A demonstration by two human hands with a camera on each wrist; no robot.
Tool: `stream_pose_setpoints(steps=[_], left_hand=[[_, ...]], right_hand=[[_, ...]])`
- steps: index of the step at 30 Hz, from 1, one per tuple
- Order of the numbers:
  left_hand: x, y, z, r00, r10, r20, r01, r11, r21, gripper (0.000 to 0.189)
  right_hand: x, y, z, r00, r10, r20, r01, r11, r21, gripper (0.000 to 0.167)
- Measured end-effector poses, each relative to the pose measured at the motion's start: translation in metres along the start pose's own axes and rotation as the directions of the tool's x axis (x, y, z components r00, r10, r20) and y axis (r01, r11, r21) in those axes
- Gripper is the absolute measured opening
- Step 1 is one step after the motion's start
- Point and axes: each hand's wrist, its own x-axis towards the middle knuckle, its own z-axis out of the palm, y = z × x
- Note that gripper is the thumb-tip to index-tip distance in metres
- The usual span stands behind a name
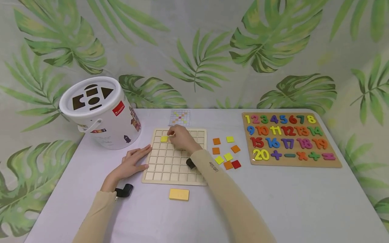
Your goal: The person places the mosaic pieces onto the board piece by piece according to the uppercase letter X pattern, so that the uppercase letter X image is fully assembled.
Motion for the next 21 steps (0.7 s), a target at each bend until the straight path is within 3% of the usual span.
stream_pose_setpoints(steps=[5,11,16,21], left_hand=[[-0.001,0.001,0.000,1.000,0.010,-0.004,-0.010,1.000,0.004,0.069],[0.000,0.000,0.001,1.000,0.011,-0.004,-0.011,1.000,0.002,0.069],[-0.001,-0.001,0.002,1.000,0.004,-0.004,-0.004,1.000,0.004,0.069],[-0.001,0.000,0.002,1.000,0.005,-0.006,-0.005,1.000,0.004,0.068]], right_hand=[[-0.034,0.022,-0.038,0.996,0.051,-0.071,-0.043,0.992,0.119,0.020],[-0.080,0.063,-0.080,0.977,0.162,-0.140,-0.150,0.984,0.095,0.020],[-0.103,0.092,-0.092,0.966,0.216,-0.142,-0.214,0.976,0.032,0.019],[-0.106,0.102,-0.088,0.970,0.201,-0.135,-0.203,0.979,0.003,0.020]])
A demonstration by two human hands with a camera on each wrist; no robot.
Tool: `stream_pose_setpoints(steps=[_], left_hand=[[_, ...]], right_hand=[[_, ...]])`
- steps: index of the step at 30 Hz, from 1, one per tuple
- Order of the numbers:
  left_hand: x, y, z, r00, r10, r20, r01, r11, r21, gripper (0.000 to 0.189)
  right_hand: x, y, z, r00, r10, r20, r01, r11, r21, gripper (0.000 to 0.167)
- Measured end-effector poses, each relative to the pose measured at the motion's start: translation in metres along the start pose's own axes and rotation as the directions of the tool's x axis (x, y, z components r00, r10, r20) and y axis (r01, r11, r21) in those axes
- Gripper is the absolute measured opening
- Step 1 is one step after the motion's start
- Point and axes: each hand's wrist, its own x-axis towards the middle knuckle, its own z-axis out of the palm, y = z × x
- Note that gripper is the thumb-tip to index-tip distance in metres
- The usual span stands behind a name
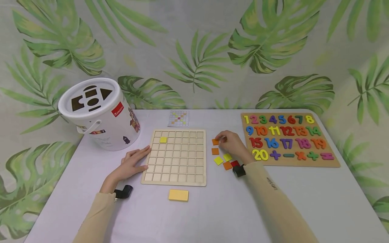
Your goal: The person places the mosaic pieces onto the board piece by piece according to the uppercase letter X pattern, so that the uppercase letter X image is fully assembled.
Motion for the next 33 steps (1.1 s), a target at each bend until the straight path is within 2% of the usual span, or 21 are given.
stream_pose_setpoints(steps=[6,14,22,26,33], left_hand=[[-0.001,0.002,-0.001,1.000,-0.011,0.006,0.011,1.000,-0.012,0.069],[0.000,0.000,0.000,1.000,-0.011,0.004,0.011,1.000,-0.015,0.069],[-0.001,0.000,0.000,1.000,-0.011,0.004,0.011,1.000,-0.011,0.069],[-0.001,0.000,0.000,1.000,-0.013,0.005,0.013,1.000,-0.014,0.069],[-0.001,0.001,0.000,1.000,-0.014,0.002,0.014,1.000,-0.023,0.069]], right_hand=[[0.006,0.001,0.008,1.000,0.014,0.006,-0.014,0.998,-0.059,0.019],[0.007,-0.001,0.007,1.000,0.008,0.017,-0.006,0.995,-0.096,0.017],[0.007,-0.015,0.009,1.000,-0.009,-0.005,0.009,1.000,0.009,0.021],[0.010,-0.027,0.013,0.999,-0.039,-0.008,0.040,0.999,0.025,0.021],[0.019,-0.046,0.025,0.996,-0.083,0.028,0.082,0.995,0.061,0.022]])
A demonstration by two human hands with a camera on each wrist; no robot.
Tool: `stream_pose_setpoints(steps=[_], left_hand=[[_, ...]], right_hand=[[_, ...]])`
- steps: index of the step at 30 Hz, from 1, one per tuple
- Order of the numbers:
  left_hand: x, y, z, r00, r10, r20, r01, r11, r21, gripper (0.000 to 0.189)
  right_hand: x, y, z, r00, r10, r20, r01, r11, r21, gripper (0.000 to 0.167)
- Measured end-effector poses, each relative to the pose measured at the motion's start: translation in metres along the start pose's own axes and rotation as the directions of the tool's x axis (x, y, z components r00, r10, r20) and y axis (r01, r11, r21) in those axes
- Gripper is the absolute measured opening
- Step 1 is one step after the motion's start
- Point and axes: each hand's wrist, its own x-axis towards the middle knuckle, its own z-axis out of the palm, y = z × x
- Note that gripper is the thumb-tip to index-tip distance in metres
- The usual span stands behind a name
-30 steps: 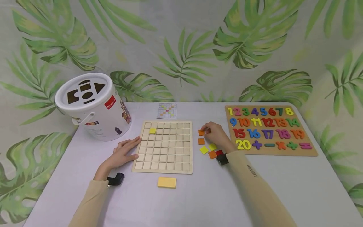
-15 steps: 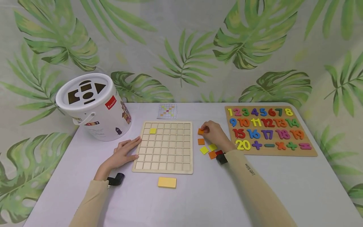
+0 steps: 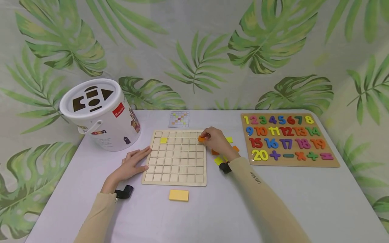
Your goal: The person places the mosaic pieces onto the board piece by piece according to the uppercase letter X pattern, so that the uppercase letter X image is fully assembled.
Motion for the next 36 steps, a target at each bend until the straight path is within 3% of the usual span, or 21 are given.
stream_pose_setpoints(steps=[16,29,32,36], left_hand=[[0.000,-0.002,0.001,1.000,0.001,0.001,-0.001,1.000,0.004,0.069],[-0.001,-0.003,-0.001,1.000,0.008,-0.006,-0.008,1.000,0.009,0.069],[0.000,-0.004,0.000,1.000,0.004,-0.006,-0.004,1.000,0.005,0.068],[0.000,-0.004,0.001,1.000,-0.005,-0.003,0.005,1.000,-0.004,0.068]], right_hand=[[0.025,-0.010,0.026,0.996,-0.035,0.076,0.046,0.988,-0.147,0.020],[0.029,-0.019,0.029,0.992,-0.071,0.104,0.096,0.962,-0.257,0.025],[0.025,-0.016,0.024,0.992,-0.075,0.101,0.096,0.971,-0.220,0.024],[0.012,-0.011,0.009,0.996,-0.023,0.087,0.030,0.997,-0.077,0.022]])
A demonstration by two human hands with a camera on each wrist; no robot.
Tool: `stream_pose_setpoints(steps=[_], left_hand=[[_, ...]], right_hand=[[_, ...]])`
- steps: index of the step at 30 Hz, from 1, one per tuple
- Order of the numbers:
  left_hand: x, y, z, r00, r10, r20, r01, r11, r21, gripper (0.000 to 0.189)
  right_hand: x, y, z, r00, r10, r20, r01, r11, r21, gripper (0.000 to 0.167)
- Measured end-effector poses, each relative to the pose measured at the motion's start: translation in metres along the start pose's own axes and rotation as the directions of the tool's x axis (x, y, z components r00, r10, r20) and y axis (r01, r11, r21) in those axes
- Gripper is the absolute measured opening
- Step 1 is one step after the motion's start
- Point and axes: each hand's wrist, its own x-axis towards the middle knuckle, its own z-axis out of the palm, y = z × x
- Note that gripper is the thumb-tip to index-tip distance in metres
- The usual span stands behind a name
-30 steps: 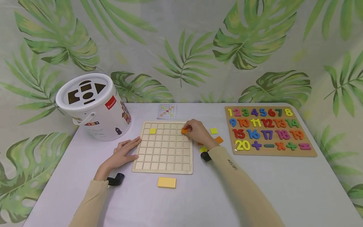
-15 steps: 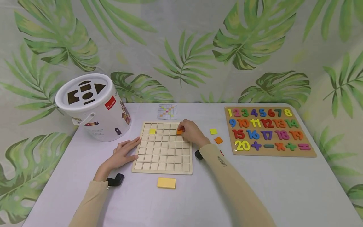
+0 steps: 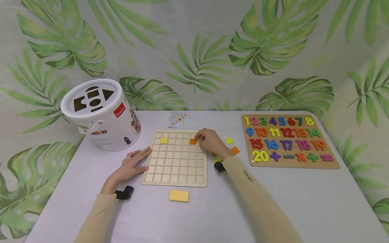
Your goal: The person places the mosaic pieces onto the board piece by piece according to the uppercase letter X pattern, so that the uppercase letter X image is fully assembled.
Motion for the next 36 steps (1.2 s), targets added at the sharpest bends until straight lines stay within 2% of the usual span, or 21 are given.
stream_pose_setpoints(steps=[2,4,11,17,23,36], left_hand=[[0.000,0.000,0.000,1.000,-0.003,-0.002,0.003,1.000,-0.003,0.068],[0.000,0.001,0.000,1.000,-0.002,-0.004,0.002,1.000,0.003,0.068],[-0.002,0.000,-0.001,1.000,-0.004,-0.007,0.004,1.000,0.009,0.069],[-0.003,0.000,0.000,1.000,-0.006,-0.006,0.006,1.000,0.000,0.069],[-0.002,0.001,-0.001,1.000,0.006,-0.003,-0.006,1.000,-0.003,0.069],[0.000,0.001,0.000,1.000,-0.014,0.003,0.014,1.000,0.000,0.069]], right_hand=[[-0.010,0.005,-0.008,0.999,0.037,-0.003,-0.037,0.997,0.062,0.021],[-0.021,0.010,-0.016,0.997,0.073,-0.003,-0.072,0.994,0.078,0.019],[-0.050,0.035,-0.024,0.995,0.091,0.031,-0.091,0.996,0.014,0.017],[-0.055,0.049,-0.019,0.997,0.075,0.030,-0.075,0.997,-0.004,0.017],[-0.056,0.049,-0.019,0.998,0.058,0.020,-0.058,0.998,-0.015,0.019],[-0.064,0.048,-0.022,1.000,0.004,-0.014,-0.004,1.000,-0.015,0.017]])
